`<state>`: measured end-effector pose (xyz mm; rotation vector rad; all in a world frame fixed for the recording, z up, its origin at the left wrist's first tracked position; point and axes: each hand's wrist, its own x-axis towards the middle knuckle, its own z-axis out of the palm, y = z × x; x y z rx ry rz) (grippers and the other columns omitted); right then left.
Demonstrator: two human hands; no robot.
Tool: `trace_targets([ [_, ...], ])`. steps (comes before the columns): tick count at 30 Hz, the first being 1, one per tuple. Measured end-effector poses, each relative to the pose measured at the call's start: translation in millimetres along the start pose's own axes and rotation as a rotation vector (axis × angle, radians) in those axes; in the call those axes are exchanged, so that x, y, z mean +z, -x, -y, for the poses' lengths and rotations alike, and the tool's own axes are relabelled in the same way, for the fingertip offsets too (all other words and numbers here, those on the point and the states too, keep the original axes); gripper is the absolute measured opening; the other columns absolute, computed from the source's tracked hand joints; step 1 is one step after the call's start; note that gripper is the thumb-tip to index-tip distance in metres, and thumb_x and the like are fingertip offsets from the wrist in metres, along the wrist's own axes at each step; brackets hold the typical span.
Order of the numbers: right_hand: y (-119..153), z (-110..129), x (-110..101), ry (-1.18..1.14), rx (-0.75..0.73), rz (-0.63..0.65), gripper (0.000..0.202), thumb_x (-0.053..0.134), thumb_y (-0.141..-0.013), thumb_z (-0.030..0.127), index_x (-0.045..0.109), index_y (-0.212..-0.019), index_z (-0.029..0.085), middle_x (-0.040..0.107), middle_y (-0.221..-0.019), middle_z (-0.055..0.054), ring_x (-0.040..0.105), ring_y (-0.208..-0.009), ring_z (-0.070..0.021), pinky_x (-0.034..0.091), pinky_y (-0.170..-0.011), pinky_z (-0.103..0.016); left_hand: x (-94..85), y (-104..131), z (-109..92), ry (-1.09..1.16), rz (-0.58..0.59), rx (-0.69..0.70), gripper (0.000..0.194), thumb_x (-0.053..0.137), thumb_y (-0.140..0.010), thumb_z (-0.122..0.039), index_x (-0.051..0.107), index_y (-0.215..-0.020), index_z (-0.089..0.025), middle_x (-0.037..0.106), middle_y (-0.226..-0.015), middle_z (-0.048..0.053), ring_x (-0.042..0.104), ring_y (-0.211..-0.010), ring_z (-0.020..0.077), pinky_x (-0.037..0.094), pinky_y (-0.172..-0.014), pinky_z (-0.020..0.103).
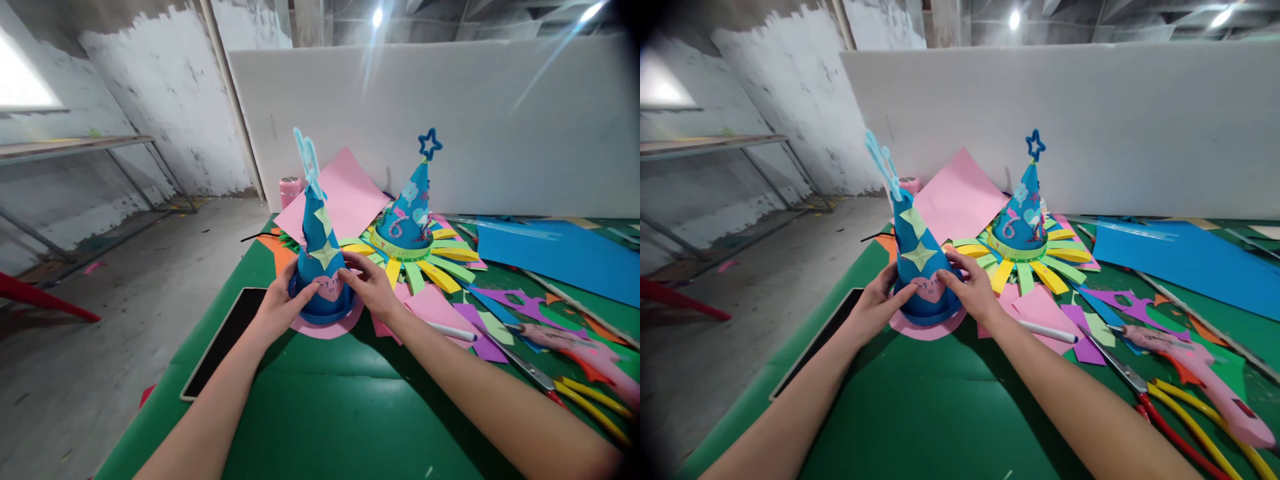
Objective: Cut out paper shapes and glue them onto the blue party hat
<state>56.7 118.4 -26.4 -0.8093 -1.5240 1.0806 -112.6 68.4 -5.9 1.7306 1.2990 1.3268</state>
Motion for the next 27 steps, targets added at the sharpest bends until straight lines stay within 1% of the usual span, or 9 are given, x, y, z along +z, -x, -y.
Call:
trace_targets([
  [4,-1,-5,0,-0.025,0.0,-0.031,0.029,0.059,-0.073,0.034,0.061,-0.099,0.022,0.063,-0.1,-0.006,0.057,-0.09,-0.0184,0.048,-0.077,-0.034,-3.2,0,-3,0.012,0.053,0.013,0.046,0.052,-0.079,-0.03,0.04,-0.122,-0.02,0.05,-0.124,0.007,0.045,-0.113,0.0218,0.036,-0.095,0.036],
  [6,0,-7,-1,-0.03,0.002,-0.043,0.028,0.058,-0.074,0.034,0.061,-0.099,0.022,0.063,-0.1,-0.006,0.058,-0.09,-0.0186,0.048,-0.077,-0.034,-2.1,1,-5,-0.012,0.065,0.002,0.051,0.054,-0.077,-0.032,0.037,-0.124,-0.021,0.049,-0.124,0.008,0.044,-0.114,0.023,0.036,-0.095,0.038],
  [10,4,-6,0,-0.019,0.009,-0.061,0.032,0.057,-0.075,0.035,0.059,-0.104,0.021,0.064,-0.1,-0.006,0.058,-0.087,-0.0181,0.049,-0.074,-0.033,8.0,3,-7,-0.194,-0.043,-0.041,0.078,0.07,-0.059,-0.038,0.033,-0.124,-0.018,0.05,-0.118,0.011,0.048,-0.108,0.0278,0.04,-0.09,0.042],
  [12,6,-5,0,-0.008,0.008,-0.064,0.031,0.057,-0.075,0.035,0.06,-0.102,0.021,0.065,-0.098,-0.005,0.059,-0.084,-0.0175,0.049,-0.073,-0.032,13.3,3,-6,-0.279,-0.11,-0.065,0.083,0.073,-0.053,-0.04,0.034,-0.122,-0.017,0.05,-0.116,0.012,0.048,-0.106,0.0293,0.04,-0.088,0.044],
  [15,8,-4,-1,0.014,0.0,-0.074,0.026,0.057,-0.075,0.033,0.063,-0.097,0.021,0.065,-0.095,-0.005,0.059,-0.082,-0.0172,0.048,-0.073,-0.031,15.6,1,-4,-0.318,-0.151,-0.095,0.079,0.074,-0.051,-0.038,0.037,-0.117,-0.017,0.051,-0.112,0.01,0.05,-0.104,0.0282,0.041,-0.087,0.044],
  [17,9,-2,-2,0.03,-0.007,-0.08,0.024,0.057,-0.075,0.033,0.064,-0.094,0.021,0.065,-0.093,-0.005,0.059,-0.081,-0.0173,0.048,-0.072,-0.031,13.8,0,-3,-0.288,-0.127,-0.098,0.073,0.073,-0.053,-0.035,0.038,-0.115,-0.018,0.053,-0.108,0.008,0.052,-0.101,0.0258,0.042,-0.086,0.042],
  [20,9,4,-4,0.062,-0.019,-0.059,0.031,0.059,-0.073,0.034,0.06,-0.102,0.023,0.063,-0.1,-0.005,0.057,-0.087,-0.0189,0.047,-0.075,-0.033,10.4,0,-3,-0.241,-0.07,-0.079,0.07,0.072,-0.055,-0.035,0.038,-0.115,-0.018,0.054,-0.107,0.006,0.053,-0.1,0.0237,0.043,-0.085,0.039],
  [23,7,9,-4,0.091,-0.029,0.0,0.042,0.062,-0.071,0.033,0.055,-0.111,0.027,0.059,-0.112,-0.004,0.052,-0.102,-0.021,0.042,-0.085,-0.037,9.5,0,-2,-0.28,-0.065,-0.035,0.076,0.072,-0.055,-0.034,0.034,-0.119,-0.019,0.05,-0.114,0.008,0.049,-0.105,0.0251,0.041,-0.087,0.041],
  [27,8,11,-1,0.096,-0.037,0.049,0.041,0.058,-0.074,0.034,0.053,-0.114,0.027,0.056,-0.118,-0.003,0.05,-0.107,-0.0199,0.041,-0.088,-0.036,8.5,0,-1,-0.353,-0.047,-0.014,0.081,0.072,-0.054,-0.033,0.03,-0.122,-0.02,0.048,-0.115,0.009,0.048,-0.105,0.0266,0.041,-0.087,0.043],
])
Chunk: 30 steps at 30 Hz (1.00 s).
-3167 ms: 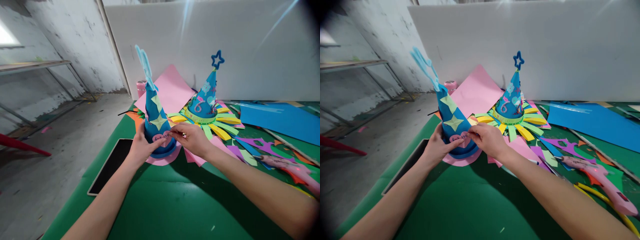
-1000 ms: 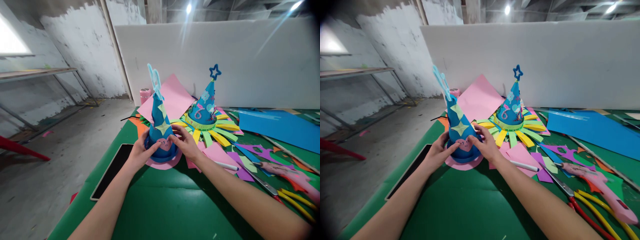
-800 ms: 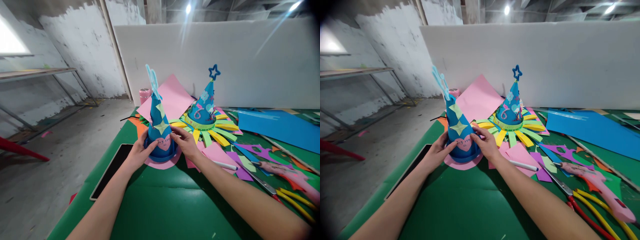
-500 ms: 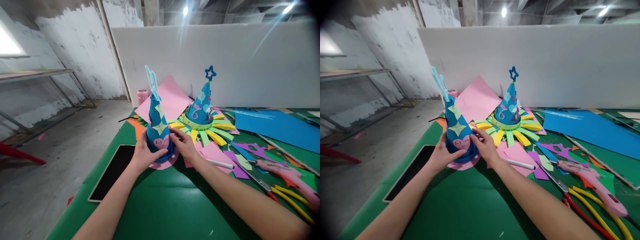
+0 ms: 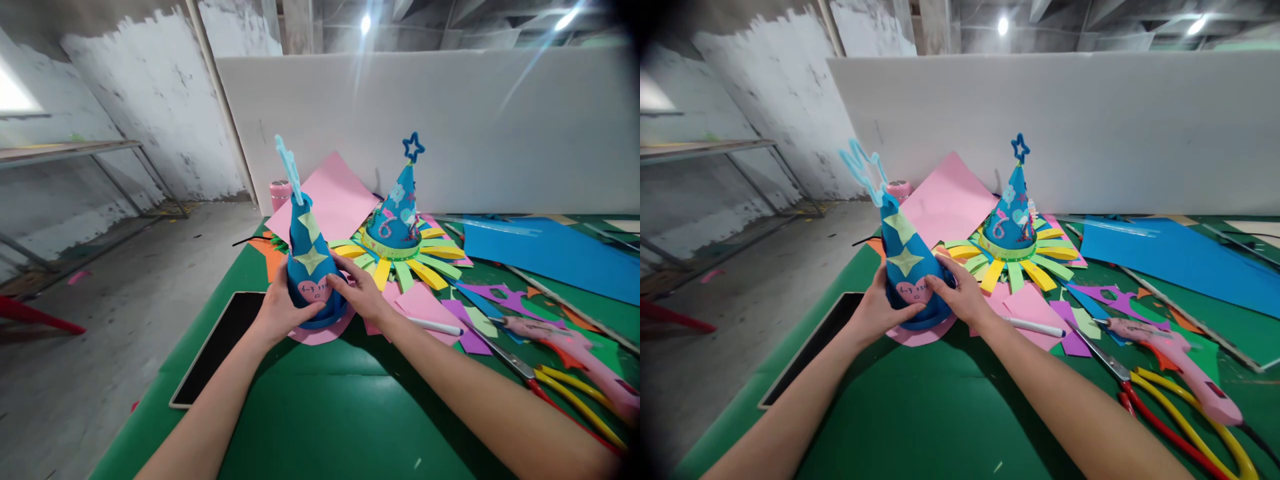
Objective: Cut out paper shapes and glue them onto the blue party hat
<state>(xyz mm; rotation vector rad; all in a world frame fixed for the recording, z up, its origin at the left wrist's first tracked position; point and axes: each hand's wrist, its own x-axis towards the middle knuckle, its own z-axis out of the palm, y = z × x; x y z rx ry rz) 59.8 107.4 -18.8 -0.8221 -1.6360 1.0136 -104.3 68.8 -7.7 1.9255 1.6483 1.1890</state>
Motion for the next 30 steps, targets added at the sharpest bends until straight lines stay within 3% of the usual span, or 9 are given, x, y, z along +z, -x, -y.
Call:
trace_targets([
  [7,10,5,2,0.038,0.008,-0.077,0.04,0.058,-0.075,0.032,0.052,-0.114,0.024,0.059,-0.112,-0.004,0.051,-0.104,-0.0208,0.04,-0.088,-0.038,-7.5,-4,2,-0.002,0.063,0.076,0.084,0.073,-0.052,-0.032,0.029,-0.123,-0.02,0.041,-0.121,0.011,0.041,-0.112,0.0292,0.038,-0.09,0.045],
  [14,13,-2,-1,0.016,0.026,-0.082,0.034,0.055,-0.077,0.033,0.056,-0.109,0.023,0.062,-0.107,-0.005,0.055,-0.097,-0.0206,0.044,-0.081,-0.036,-5.0,4,-3,0.142,-0.001,-0.048,0.083,0.071,-0.056,-0.029,0.027,-0.125,-0.021,0.046,-0.12,0.009,0.045,-0.11,0.0259,0.038,-0.091,0.042],
  [18,15,-9,-1,-0.017,0.029,-0.096,0.029,0.046,-0.082,0.034,0.057,-0.107,0.025,0.061,-0.11,-0.004,0.053,-0.102,-0.0196,0.045,-0.084,-0.035,-5.0,9,-5,0.113,-0.018,-0.057,0.074,0.07,-0.057,-0.029,0.033,-0.121,-0.019,0.048,-0.117,0.009,0.047,-0.108,0.0236,0.039,-0.09,0.039],
  [22,20,-8,-1,-0.023,0.027,-0.111,0.029,0.045,-0.083,0.034,0.058,-0.107,0.025,0.06,-0.11,-0.004,0.053,-0.103,-0.0196,0.043,-0.087,-0.036,-6.4,10,-5,0.08,0.018,-0.063,0.067,0.069,-0.059,-0.031,0.037,-0.117,-0.016,0.052,-0.11,0.008,0.052,-0.102,0.0233,0.042,-0.087,0.038],
  [30,32,-1,-1,0.006,0.026,-0.101,0.03,0.044,-0.083,0.032,0.056,-0.109,0.024,0.06,-0.111,-0.005,0.052,-0.104,-0.02,0.041,-0.09,-0.037,-9.1,10,-7,0.107,0.05,-0.074,0.072,0.071,-0.057,-0.034,0.036,-0.118,-0.017,0.053,-0.11,0.007,0.052,-0.101,0.0228,0.042,-0.087,0.036],
])
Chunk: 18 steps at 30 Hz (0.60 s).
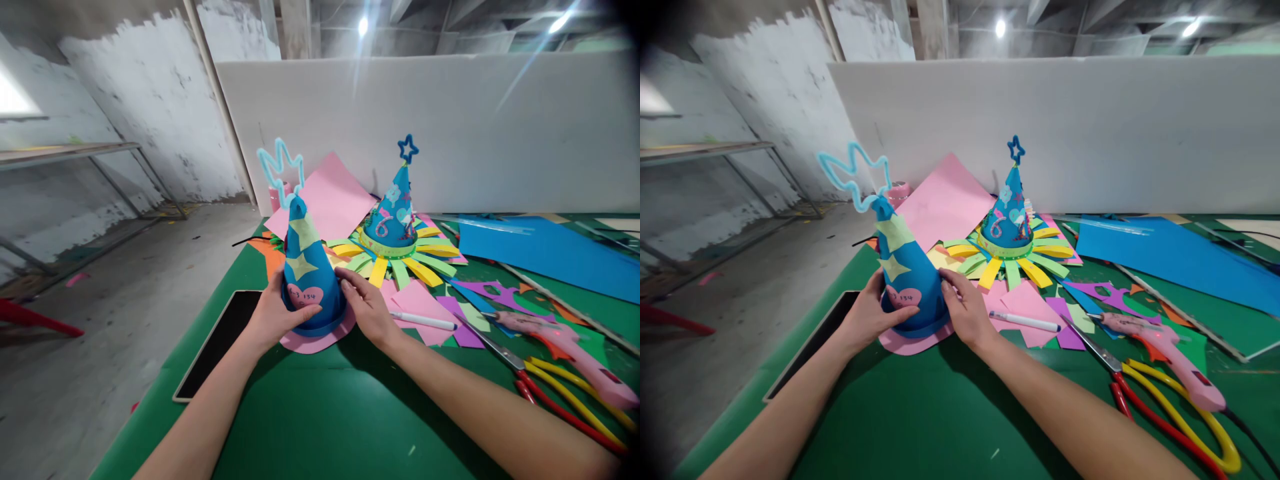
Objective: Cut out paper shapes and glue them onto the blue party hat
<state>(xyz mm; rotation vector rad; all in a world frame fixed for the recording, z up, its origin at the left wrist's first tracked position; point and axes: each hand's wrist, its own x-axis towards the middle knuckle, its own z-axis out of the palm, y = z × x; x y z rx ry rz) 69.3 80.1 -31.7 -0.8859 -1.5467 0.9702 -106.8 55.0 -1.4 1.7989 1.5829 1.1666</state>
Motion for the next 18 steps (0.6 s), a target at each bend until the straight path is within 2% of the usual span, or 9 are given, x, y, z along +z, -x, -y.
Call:
trace_targets([
  [4,2,1,-2,0.018,-0.011,0.014,0.03,0.044,-0.083,0.031,0.056,-0.11,0.024,0.059,-0.112,-0.005,0.053,-0.104,-0.0196,0.041,-0.09,-0.037,1.4,1,-3,-0.033,-0.023,-0.007,0.074,0.071,-0.056,-0.034,0.035,-0.118,-0.018,0.053,-0.11,0.007,0.052,-0.101,0.023,0.041,-0.087,0.038],
  [9,-3,4,-1,0.054,-0.015,0.034,0.03,0.043,-0.083,0.029,0.055,-0.11,0.024,0.059,-0.112,-0.004,0.051,-0.106,-0.0194,0.04,-0.091,-0.037,7.6,1,-2,-0.055,-0.115,0.01,0.075,0.071,-0.055,-0.035,0.034,-0.119,-0.018,0.052,-0.111,0.008,0.052,-0.101,0.024,0.042,-0.087,0.039],
  [12,-3,10,-5,0.094,-0.012,0.018,0.03,0.045,-0.081,0.028,0.052,-0.111,0.024,0.058,-0.112,-0.005,0.053,-0.102,-0.0192,0.043,-0.086,-0.036,8.6,-1,1,-0.063,-0.107,0.012,0.073,0.07,-0.057,-0.036,0.035,-0.119,-0.019,0.053,-0.109,0.008,0.053,-0.099,0.0246,0.043,-0.085,0.04],
  [15,6,19,-20,0.161,0.008,-0.032,0.021,0.051,-0.078,0.03,0.055,-0.097,0.022,0.062,-0.095,-0.005,0.057,-0.086,-0.019,0.046,-0.073,-0.033,7.8,-1,6,-0.07,-0.09,0.003,0.075,0.07,-0.057,-0.038,0.034,-0.12,-0.019,0.054,-0.108,0.009,0.054,-0.099,0.0257,0.043,-0.084,0.041],
  [18,23,27,-51,0.221,0.055,-0.068,0.016,0.053,-0.077,0.035,0.053,-0.072,0.02,0.057,-0.066,0.0,0.053,-0.06,-0.0147,0.043,-0.054,-0.027,8.4,1,10,-0.023,-0.105,0.013,0.085,0.071,-0.057,-0.037,0.026,-0.127,-0.02,0.046,-0.121,0.011,0.046,-0.11,0.0263,0.039,-0.09,0.04],
])
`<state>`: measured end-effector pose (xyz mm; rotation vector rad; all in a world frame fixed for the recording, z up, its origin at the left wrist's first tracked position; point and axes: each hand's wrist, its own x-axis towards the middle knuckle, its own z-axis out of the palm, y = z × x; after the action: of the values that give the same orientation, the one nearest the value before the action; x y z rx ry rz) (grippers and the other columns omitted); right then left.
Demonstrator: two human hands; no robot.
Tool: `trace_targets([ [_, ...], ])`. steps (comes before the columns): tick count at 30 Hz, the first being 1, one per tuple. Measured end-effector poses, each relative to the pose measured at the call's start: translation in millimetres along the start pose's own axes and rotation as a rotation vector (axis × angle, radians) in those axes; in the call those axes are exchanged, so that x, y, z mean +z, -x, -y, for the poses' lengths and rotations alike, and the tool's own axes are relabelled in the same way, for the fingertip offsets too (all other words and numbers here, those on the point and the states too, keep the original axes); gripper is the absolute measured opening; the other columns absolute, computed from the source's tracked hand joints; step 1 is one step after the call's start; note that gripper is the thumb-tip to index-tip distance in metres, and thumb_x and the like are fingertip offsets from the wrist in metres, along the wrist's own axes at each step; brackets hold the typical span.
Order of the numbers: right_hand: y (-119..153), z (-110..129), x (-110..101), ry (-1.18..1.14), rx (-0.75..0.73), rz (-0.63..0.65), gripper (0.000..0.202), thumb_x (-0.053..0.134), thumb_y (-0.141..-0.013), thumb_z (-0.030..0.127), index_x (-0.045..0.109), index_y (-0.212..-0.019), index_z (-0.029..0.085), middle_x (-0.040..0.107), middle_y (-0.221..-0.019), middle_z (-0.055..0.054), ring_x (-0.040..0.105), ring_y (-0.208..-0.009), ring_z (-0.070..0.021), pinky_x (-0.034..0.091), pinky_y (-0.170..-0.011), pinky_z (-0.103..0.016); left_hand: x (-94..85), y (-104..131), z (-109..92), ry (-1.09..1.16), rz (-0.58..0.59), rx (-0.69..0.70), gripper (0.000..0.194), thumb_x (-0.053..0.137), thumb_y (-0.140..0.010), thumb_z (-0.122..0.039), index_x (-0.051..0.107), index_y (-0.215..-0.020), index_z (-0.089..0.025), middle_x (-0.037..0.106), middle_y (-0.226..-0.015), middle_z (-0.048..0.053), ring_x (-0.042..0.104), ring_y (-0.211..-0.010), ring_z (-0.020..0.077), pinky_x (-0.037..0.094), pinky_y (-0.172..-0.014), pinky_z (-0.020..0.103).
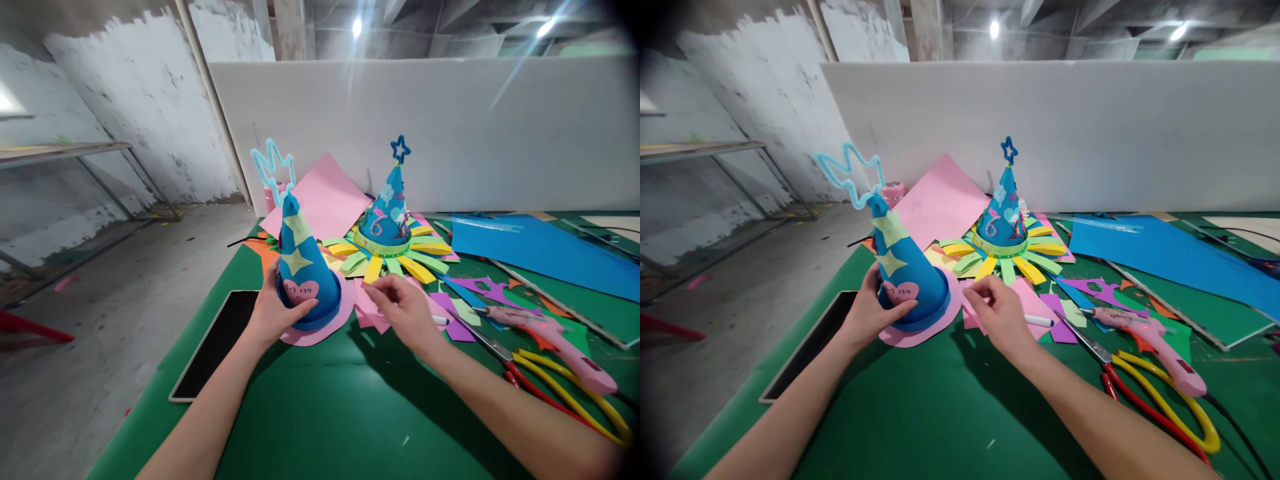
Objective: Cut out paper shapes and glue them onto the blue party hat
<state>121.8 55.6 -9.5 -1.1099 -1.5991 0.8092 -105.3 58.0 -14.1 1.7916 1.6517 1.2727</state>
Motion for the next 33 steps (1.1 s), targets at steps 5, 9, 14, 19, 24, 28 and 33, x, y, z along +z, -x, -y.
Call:
trace_targets([
  [5,27,-4,-76,0.265,0.123,-0.131,0.021,0.053,-0.076,0.041,0.05,-0.067,0.023,0.052,-0.054,0.002,0.047,-0.049,-0.0142,0.036,-0.045,-0.026,5.0,4,0,-0.037,-0.059,-0.048,0.101,0.073,-0.053,-0.038,0.013,-0.133,-0.02,0.04,-0.127,0.015,0.038,-0.118,0.0286,0.033,-0.095,0.044],
  [9,50,-4,-127,0.543,0.205,-0.228,0.025,0.046,-0.078,0.047,0.047,-0.064,0.027,0.055,-0.059,-0.001,0.052,-0.056,-0.02,0.038,-0.049,-0.031,9.6,4,-2,-0.082,-0.076,-0.033,0.102,0.074,-0.053,-0.04,0.014,-0.133,-0.021,0.041,-0.126,0.013,0.042,-0.114,0.0289,0.035,-0.093,0.044],
  [14,76,-11,-154,0.652,0.256,-0.199,0.01,0.048,-0.078,0.042,0.052,-0.081,0.033,0.063,-0.097,-0.006,0.058,-0.084,-0.0245,0.045,-0.066,-0.037,10.3,0,0,-0.074,-0.063,-0.002,0.099,0.074,-0.054,-0.037,0.015,-0.132,-0.025,0.044,-0.123,0.01,0.045,-0.112,0.0284,0.037,-0.092,0.043],
  [19,60,-23,-139,0.718,0.122,-0.056,0.026,0.052,-0.076,0.038,0.052,-0.099,0.026,0.063,-0.091,-0.008,0.059,-0.081,-0.0241,0.048,-0.067,-0.037,6.7,-4,-1,-0.019,-0.081,0.032,0.099,0.074,-0.053,-0.032,0.015,-0.132,-0.022,0.046,-0.12,0.011,0.048,-0.108,0.027,0.04,-0.09,0.041],
  [24,16,-27,-96,0.777,-0.017,0.176,0.026,0.046,-0.08,0.028,0.05,-0.105,0.02,0.063,-0.095,-0.007,0.059,-0.081,-0.0197,0.047,-0.068,-0.033,4.1,-4,-2,-0.018,-0.075,0.064,0.093,0.074,-0.054,-0.03,0.019,-0.13,-0.024,0.044,-0.122,0.01,0.045,-0.111,0.0274,0.039,-0.091,0.042],
  [28,-1,-26,-75,0.824,-0.043,0.31,0.018,0.046,-0.08,0.032,0.055,-0.092,0.022,0.064,-0.087,-0.004,0.058,-0.076,-0.0194,0.044,-0.061,-0.029,3.0,-5,2,-0.028,0.026,0.025,0.089,0.072,-0.056,-0.03,0.021,-0.129,-0.023,0.045,-0.121,0.01,0.046,-0.11,0.0265,0.039,-0.091,0.042],
  [33,-1,-24,-76,0.905,-0.064,0.44,0.015,0.053,-0.073,0.026,0.058,-0.087,0.021,0.063,-0.084,-0.006,0.057,-0.076,-0.0217,0.039,-0.06,-0.029,-2.6,-1,-4,-0.101,-0.097,0.053,0.1,0.074,-0.053,-0.036,0.014,-0.132,-0.023,0.033,-0.131,0.014,0.034,-0.12,0.0321,0.034,-0.094,0.048],
])
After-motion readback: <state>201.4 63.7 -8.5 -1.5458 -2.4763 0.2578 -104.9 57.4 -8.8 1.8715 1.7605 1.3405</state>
